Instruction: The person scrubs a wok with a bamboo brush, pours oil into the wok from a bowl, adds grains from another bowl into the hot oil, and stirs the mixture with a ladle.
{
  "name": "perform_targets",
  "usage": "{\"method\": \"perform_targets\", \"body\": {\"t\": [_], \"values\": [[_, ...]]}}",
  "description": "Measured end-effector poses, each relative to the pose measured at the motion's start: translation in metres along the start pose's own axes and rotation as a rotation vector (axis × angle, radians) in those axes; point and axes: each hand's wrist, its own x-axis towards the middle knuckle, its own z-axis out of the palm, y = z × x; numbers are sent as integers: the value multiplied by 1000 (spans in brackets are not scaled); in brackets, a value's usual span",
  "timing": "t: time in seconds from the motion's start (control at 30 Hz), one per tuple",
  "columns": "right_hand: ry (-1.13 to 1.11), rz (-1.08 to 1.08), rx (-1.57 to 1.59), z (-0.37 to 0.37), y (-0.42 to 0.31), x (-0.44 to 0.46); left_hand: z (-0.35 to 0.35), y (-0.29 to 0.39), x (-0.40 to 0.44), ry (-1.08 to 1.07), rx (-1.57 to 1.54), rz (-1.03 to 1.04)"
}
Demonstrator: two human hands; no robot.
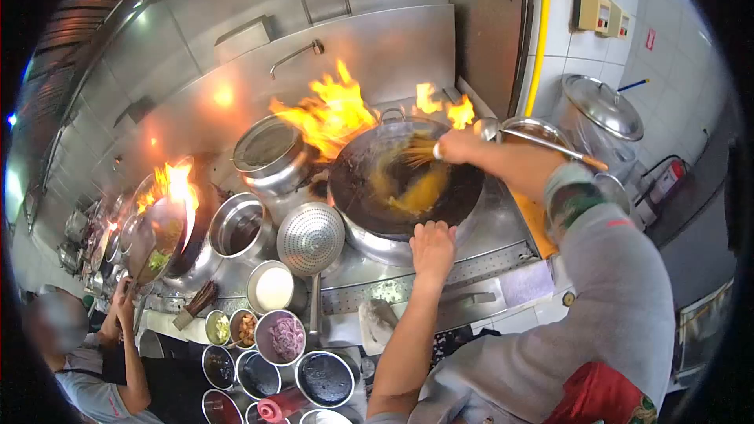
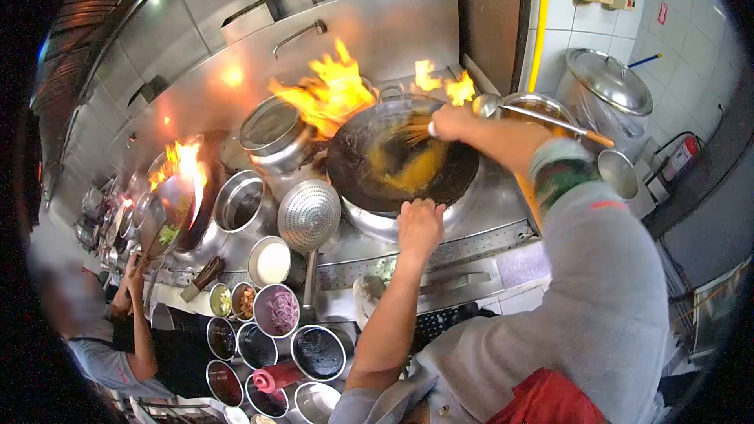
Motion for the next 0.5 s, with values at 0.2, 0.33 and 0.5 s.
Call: {"method": "perform_targets", "body": {"t": [0.2, 0.33, 0.5], "values": [[-113, -189, 94, -3, 54, -3, -3, -5, 4, 89, -22, 57], [112, -106, 419, 38, -30, 31, 9, -16, 9, 121, 47, 170], [80, -618, 654, 55, -25, -39, 0, -7, 4, 115, 53, 150]]}}
